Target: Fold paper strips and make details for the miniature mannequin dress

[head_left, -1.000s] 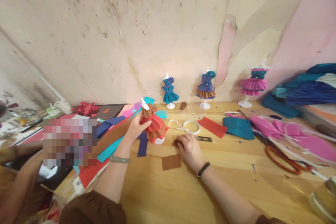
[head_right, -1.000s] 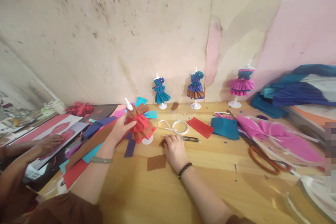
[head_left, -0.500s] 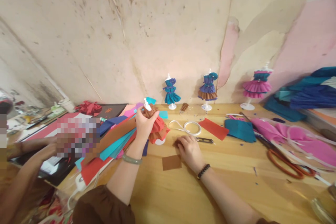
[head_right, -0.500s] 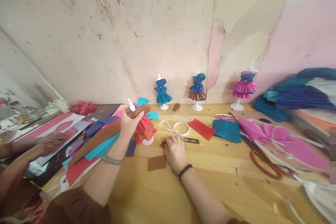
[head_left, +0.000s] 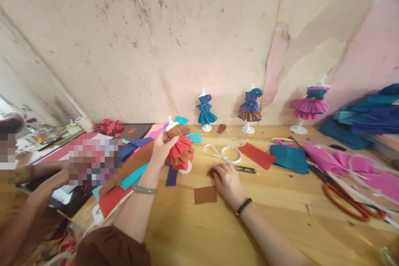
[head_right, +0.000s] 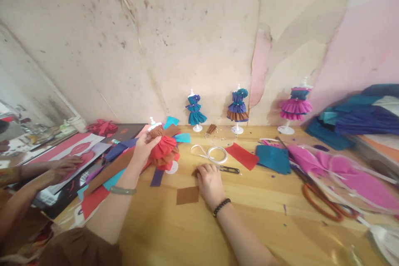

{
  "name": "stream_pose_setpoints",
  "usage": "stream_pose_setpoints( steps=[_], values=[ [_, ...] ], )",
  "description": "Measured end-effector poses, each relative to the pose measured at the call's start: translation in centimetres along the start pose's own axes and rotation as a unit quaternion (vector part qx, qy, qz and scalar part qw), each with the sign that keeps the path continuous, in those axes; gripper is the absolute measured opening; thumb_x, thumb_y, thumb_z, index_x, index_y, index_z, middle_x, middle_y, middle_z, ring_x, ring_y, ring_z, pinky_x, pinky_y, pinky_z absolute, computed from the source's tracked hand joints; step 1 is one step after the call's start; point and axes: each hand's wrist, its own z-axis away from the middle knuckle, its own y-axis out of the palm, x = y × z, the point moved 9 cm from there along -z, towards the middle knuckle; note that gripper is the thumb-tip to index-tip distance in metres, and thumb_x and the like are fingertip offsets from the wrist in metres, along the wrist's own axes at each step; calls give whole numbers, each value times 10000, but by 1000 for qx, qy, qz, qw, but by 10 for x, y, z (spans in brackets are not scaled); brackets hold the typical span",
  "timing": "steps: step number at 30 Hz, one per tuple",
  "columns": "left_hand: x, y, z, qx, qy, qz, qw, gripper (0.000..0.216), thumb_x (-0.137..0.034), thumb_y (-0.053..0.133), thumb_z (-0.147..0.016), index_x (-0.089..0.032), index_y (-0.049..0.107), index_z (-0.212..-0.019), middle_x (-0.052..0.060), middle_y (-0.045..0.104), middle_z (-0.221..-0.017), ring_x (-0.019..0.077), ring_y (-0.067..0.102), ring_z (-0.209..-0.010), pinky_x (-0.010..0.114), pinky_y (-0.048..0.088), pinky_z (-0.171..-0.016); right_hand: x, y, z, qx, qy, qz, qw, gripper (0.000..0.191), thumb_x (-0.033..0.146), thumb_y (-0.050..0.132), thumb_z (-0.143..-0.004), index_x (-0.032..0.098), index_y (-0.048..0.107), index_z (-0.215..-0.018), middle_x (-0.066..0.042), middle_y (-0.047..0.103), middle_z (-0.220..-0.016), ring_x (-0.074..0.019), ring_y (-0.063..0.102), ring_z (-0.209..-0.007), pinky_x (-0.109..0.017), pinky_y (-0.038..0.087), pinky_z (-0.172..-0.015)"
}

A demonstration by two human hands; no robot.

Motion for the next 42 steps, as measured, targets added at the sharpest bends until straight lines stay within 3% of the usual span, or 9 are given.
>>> stream_pose_setpoints(
  steps=[11, 22, 31, 33, 35, 37, 38, 40, 42],
  values=[
    [-6, -9, 4, 9, -15, -20, 1000, 470, -330, 734, -615, -146, 634, -1036, 91, 671, -1079, 271, 611, -1011, 393, 465, -897, 2, -2, 0, -31, -22, -6, 999, 199, 136, 473, -843, 185, 664, -872, -75, 652, -857, -215, 535, -843, -346, 408, -793],
    [-11, -4, 6, 30, -6, -11, 999, 494, -329, 715, -654, -139, 614, -1098, 106, 636, -1153, 286, 570, -1083, 411, 437, -947, -7, -2, -3, -6, 8, 48, 999, 223, 142, 476, -835, 198, 672, -926, -66, 662, -928, -207, 546, -877, -327, 415, -795],
    [-17, -9, 14, 43, 43, -31, 998, 745, -260, 694, -694, -221, 342, -1349, 120, 511, -1303, 245, 496, -1189, 397, 407, -992, -53, -16, -39, 39, 124, 164, 978, 256, 229, 449, -859, 183, 653, -1006, -117, 653, -1037, -260, 513, -1002, -353, 362, -807],
    [-22, -19, 23, 9, 77, -70, 995, 713, -271, 685, -708, -219, 355, -1338, 124, 508, -1294, 240, 480, -1201, 398, 390, -1004, -55, -10, -47, 57, 136, 190, 971, 255, 273, 462, -858, 186, 647, -1010, -136, 650, -1035, -280, 506, -1011, -373, 349, -794],
    [-34, -35, 41, -74, 132, -123, 981, 598, -280, 652, -744, -198, 417, -1288, 126, 548, -1225, 229, 502, -1168, 404, 380, -1006, -56, -2, -54, 76, 139, 214, 964, 242, 287, 472, -856, 170, 655, -961, -158, 655, -986, -295, 518, -981, -393, 336, -776],
    [-47, -47, 68, -178, 177, -190, 949, 451, -278, 605, -785, -180, 482, -1208, 103, 609, -1074, 204, 573, -1036, 408, 408, -965, -57, 5, -60, 96, 132, 232, 959, 219, 259, 472, -857, 151, 660, -889, -166, 661, -910, -288, 542, -915, -398, 326, -757],
    [-51, -45, 81, -195, 190, -212, 938, 388, -267, 581, -802, -176, 503, -1171, 85, 624, -995, 188, 597, -954, 395, 443, -918, -56, 6, -62, 105, 121, 239, 958, 212, 237, 465, -861, 150, 658, -866, -163, 662, -883, -277, 550, -887, -394, 322, -749],
    [-58, -26, 102, -164, 223, -250, 928, 278, -224, 569, -807, -175, 551, -1081, 59, 628, -885, 168, 607, -842, 349, 489, -822, -53, 4, -65, 117, 88, 247, 958, 218, 197, 437, -874, 159, 651, -879, -149, 659, -874, -255, 550, -866, -380, 315, -744],
    [-61, 8, 115, -79, 261, -293, 916, 214, -175, 571, -798, -186, 586, -1010, 48, 637, -834, 164, 605, -799, 324, 502, -771, -47, -6, -65, 115, 43, 250, 960, 236, 182, 411, -890, 175, 640, -947, -137, 649, -917, -247, 535, -895, -371, 310, -760]
  ],
)
